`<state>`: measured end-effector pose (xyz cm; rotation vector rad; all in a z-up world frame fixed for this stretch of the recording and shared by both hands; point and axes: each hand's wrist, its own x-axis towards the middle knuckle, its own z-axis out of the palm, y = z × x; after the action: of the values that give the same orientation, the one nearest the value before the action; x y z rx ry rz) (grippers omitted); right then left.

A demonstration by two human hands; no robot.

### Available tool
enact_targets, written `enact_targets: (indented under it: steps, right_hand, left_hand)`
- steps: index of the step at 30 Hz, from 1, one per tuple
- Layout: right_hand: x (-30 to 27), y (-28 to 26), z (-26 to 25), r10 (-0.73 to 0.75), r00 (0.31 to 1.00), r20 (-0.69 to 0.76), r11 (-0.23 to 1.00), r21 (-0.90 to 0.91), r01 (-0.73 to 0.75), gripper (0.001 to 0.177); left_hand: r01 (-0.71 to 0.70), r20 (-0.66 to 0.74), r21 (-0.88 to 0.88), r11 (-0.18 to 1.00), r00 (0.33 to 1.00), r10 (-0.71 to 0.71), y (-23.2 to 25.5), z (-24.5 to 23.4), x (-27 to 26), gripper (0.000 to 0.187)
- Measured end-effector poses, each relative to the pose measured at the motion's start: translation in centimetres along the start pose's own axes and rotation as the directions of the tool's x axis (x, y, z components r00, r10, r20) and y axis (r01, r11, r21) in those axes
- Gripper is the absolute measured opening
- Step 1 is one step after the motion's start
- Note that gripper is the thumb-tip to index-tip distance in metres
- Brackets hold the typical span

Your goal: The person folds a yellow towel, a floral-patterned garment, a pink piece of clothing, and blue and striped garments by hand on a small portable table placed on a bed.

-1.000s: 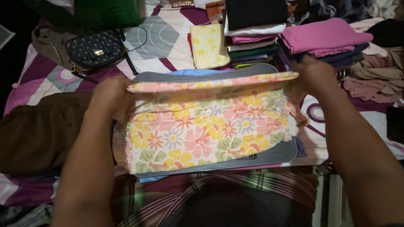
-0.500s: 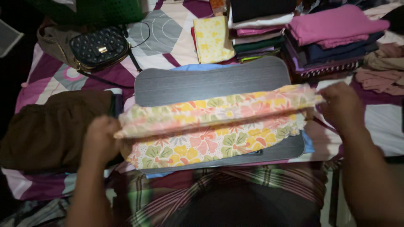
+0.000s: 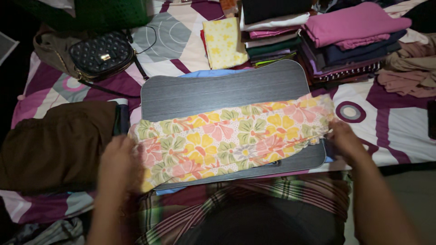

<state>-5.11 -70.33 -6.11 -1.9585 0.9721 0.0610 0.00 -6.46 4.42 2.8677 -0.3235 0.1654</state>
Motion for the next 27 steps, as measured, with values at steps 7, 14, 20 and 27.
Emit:
enact_targets:
  steps: [7, 14, 20, 27]
  right_hand:
    - [-0.3, -2.7, 1.9, 0.007, 0.976, 0.219, 0.965, 0.256, -0.064, 0.060]
    - [0.2, -1.7, 2.2, -0.170, 0.984, -0.057, 0.952, 0.250, 0.179, 0.044]
    - [0.0, -1.9, 3.5, -0.282, 0.903, -0.324, 0.937, 0.111, 0.332, 0.039]
    - [1.1, -2.5, 3.0, -0.415, 0.743, -0.525, 0.872, 0.004, 0.490, 0.031]
  left_hand:
    - [-0.172, 0.055, -0.063, 0.983, 0.983, 0.176, 12.1, 6.3, 3.2, 0.071]
    - [-0.202, 0.087, 0.033, 0.979, 0.976, 0.199, 10.3, 10.6, 7.0, 0.082]
    - [-0.240, 0.095, -0.008, 0.971, 0.966, 0.240, 8.4, 10.4, 10.0, 0.080]
    - [-0.219, 0.029, -0.117, 0.969, 0.974, 0.224, 10.7, 9.6, 9.5, 0.066]
